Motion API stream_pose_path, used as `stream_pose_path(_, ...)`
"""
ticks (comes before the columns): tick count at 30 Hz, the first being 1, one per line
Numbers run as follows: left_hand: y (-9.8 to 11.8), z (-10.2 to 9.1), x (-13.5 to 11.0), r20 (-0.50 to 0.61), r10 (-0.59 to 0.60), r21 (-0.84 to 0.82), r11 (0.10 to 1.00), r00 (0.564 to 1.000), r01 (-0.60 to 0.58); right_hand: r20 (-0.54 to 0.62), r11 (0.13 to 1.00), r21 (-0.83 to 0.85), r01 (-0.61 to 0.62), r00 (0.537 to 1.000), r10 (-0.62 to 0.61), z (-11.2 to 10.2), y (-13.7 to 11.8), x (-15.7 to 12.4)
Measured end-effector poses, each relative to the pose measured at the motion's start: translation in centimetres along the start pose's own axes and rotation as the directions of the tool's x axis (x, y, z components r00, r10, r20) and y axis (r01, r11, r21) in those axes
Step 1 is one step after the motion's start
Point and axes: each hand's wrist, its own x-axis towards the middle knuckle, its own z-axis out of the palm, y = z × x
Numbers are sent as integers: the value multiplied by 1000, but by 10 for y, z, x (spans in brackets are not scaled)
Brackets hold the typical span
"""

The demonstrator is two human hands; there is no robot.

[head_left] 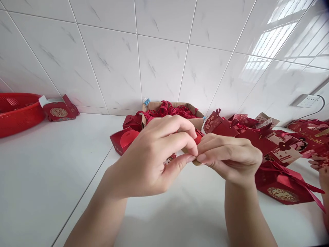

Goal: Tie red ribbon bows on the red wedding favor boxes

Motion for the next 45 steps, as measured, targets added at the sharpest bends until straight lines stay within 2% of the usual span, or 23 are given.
stream_pose_path(5,3,4,3,-79,-10,85,996,997,17,-85,998,-69,-9,996,3,4,1,1)
stream_pose_path(8,0,2,5,-94,-24,79,996,995,32,-122,996,-70,-54,992,45,7,0,1)
stream_pose_path(11,-12,-8,4,-26,-65,7,998,998,65,-85,988,-80,-136,988,129,9,0,0)
stream_pose_path(13,-29,-16,1,50,-167,-4,986,985,168,-64,964,-138,-229,973,222,9,3,0)
stream_pose_path(14,-40,-19,-1,99,-259,25,966,961,257,-66,941,-175,-290,957,283,9,5,-1)
stream_pose_path(15,-52,-20,-3,154,-357,69,934,921,351,-69,911,-210,-356,934,350,10,8,-1)
stream_pose_path(17,-77,-17,-7,271,-489,159,872,829,462,-50,846,-267,-461,884,466,10,15,-2)
stream_pose_path(18,-89,-13,-9,309,-526,185,851,792,492,-21,821,-290,-492,861,509,10,18,-3)
stream_pose_path(20,-107,0,-10,361,-558,189,828,747,528,74,792,-322,-518,821,567,11,25,-5)
stream_pose_path(22,-118,12,-8,404,-596,174,795,694,581,185,775,-325,-543,767,615,12,30,-7)
stream_pose_path(24,-122,20,-6,412,-620,162,771,668,616,275,749,-311,-585,699,660,14,33,-9)
stream_pose_path(26,-121,25,-3,385,-623,150,770,681,620,331,724,-286,-628,644,689,15,35,-11)
stream_pose_path(28,-120,28,-4,356,-608,124,784,710,609,335,716,-256,-650,635,696,17,38,-12)
stream_pose_path(30,-120,36,-8,311,-556,57,820,771,569,271,724,-249,-643,671,690,19,43,-13)
stream_pose_path(33,-121,55,-22,143,-380,-52,919,914,390,130,746,-275,-606,745,654,18,50,-15)
stream_pose_path(35,-123,71,-34,59,-298,-77,950,953,302,86,751,-259,-608,760,645,14,54,-17)
stream_pose_path(39,-130,97,-53,-116,-188,-126,977,975,174,44,734,-234,-638,747,664,5,62,-28)
stream_pose_path(42,-135,109,-59,-266,-113,-150,986,957,74,-54,751,-337,-568,808,587,6,69,-42)
stream_pose_path(45,-137,118,-61,-372,-104,-178,983,923,39,-158,770,-407,-491,868,470,15,68,-58)
